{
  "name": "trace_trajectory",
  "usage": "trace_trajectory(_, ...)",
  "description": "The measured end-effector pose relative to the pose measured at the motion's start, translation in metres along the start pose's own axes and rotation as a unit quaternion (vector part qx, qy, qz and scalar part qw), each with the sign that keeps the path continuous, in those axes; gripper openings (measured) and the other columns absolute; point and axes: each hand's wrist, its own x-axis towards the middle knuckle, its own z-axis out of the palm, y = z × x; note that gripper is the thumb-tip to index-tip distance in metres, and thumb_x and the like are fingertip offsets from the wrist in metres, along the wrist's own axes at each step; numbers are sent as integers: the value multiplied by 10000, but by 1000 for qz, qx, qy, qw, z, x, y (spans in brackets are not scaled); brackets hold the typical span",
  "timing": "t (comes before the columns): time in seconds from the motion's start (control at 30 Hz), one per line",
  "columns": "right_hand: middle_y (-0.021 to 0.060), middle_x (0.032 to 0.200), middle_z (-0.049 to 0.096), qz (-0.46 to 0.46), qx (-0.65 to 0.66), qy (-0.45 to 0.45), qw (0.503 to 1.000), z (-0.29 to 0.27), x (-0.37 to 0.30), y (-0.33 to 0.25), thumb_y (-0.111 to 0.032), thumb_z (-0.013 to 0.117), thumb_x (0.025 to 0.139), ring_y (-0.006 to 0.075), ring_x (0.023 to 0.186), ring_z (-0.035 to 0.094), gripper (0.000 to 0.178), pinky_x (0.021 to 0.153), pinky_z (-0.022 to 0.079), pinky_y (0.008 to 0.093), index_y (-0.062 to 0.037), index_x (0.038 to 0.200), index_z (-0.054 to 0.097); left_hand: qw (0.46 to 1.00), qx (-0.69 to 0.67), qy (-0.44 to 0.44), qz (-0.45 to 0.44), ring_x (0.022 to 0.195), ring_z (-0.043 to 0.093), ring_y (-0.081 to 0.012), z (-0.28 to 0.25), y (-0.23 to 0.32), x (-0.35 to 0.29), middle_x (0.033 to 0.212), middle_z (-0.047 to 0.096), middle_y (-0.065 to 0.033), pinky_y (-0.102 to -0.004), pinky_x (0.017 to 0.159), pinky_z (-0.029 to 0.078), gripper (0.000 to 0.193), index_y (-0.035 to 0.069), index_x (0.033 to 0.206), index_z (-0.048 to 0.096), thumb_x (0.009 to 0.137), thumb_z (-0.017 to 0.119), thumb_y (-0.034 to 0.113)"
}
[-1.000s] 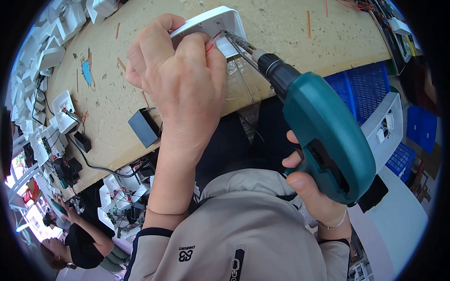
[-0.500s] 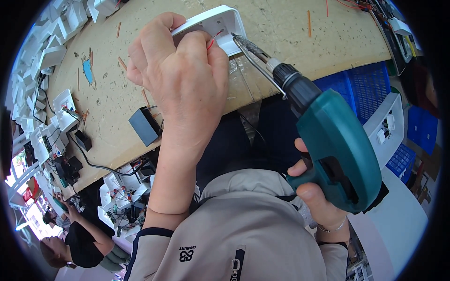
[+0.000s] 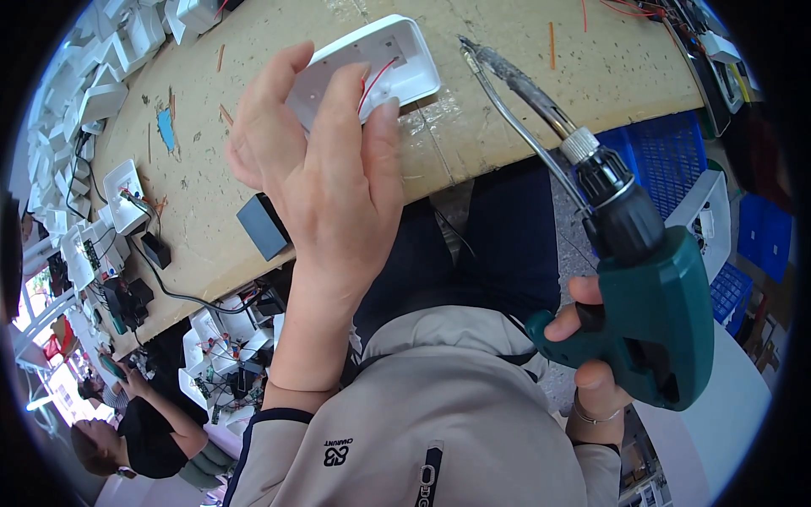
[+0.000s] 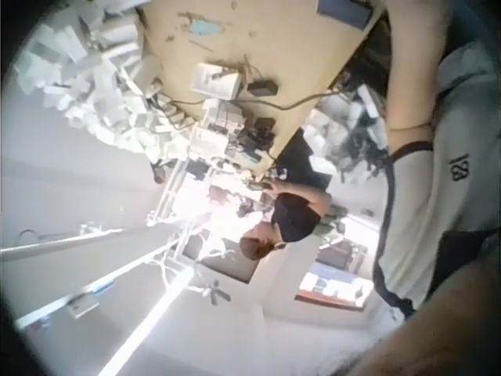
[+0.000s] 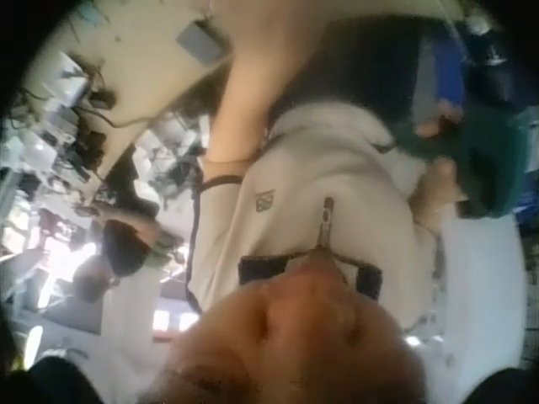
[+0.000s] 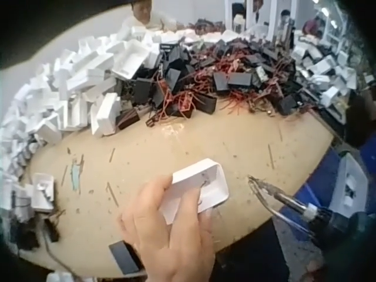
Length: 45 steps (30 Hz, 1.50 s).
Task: Assembling electronic components into plastic housings using a soldering gun.
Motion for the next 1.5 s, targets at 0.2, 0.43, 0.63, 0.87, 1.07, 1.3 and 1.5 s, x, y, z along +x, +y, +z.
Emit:
trace_trajectory(0.2,222,998,544,-16,-13,10,1000,2,2,0,-353,675,701,182,649,606,675,498,497,230,57,1145,373,999,-15,45,12,919,452,-214,3,5,-8,981,509,-83,-311,794,259,201,92,877,610,678,628,77)
trace_trajectory(0.43,233,1025,537,-5,-23,9,1000,2,5,2,-366,657,717,173,634,601,696,524,503,229,44,1184,343,998,-60,-26,25,728,504,-132,4,0,-11,829,548,-5,-265,670,303,231,89,873,616,650,628,29)
trace_trajectory(0.63,246,1057,524,-8,-10,6,1000,0,6,4,-364,657,717,170,634,601,713,542,511,244,37,1205,327,990,-125,55,18,650,479,-143,15,-4,-8,756,523,1,-275,619,290,258,83,878,580,622,578,56)
trace_trajectory(0.87,241,1035,531,17,-11,-4,1000,1,7,0,-368,669,704,163,636,599,705,542,503,231,67,1168,365,998,-35,50,29,749,484,-161,4,-5,3,807,536,-12,-291,694,254,135,93,785,592,651,600,81)
trace_trajectory(1.07,237,1021,536,29,-36,-22,999,6,12,0,-382,670,703,157,650,595,716,558,490,223,97,1148,379,999,29,18,19,838,466,-198,3,-7,15,910,524,-23,-338,771,233,58,87,727,612,669,607,85)
trace_trajectory(1.3,227,1007,541,61,-71,-32,995,9,19,3,-406,669,700,151,651,580,720,560,476,223,106,1130,404,996,60,-32,49,841,472,-198,13,-9,18,920,517,-13,-369,794,234,89,58,712,610,626,586,46)
trace_trajectory(1.5,211,994,547,81,-69,-38,994,14,26,2,-377,687,689,150,656,574,691,564,475,229,102,1113,424,997,59,-32,48,830,464,-196,15,-11,20,901,512,-23,-361,783,237,92,53,704,610,617,586,38)
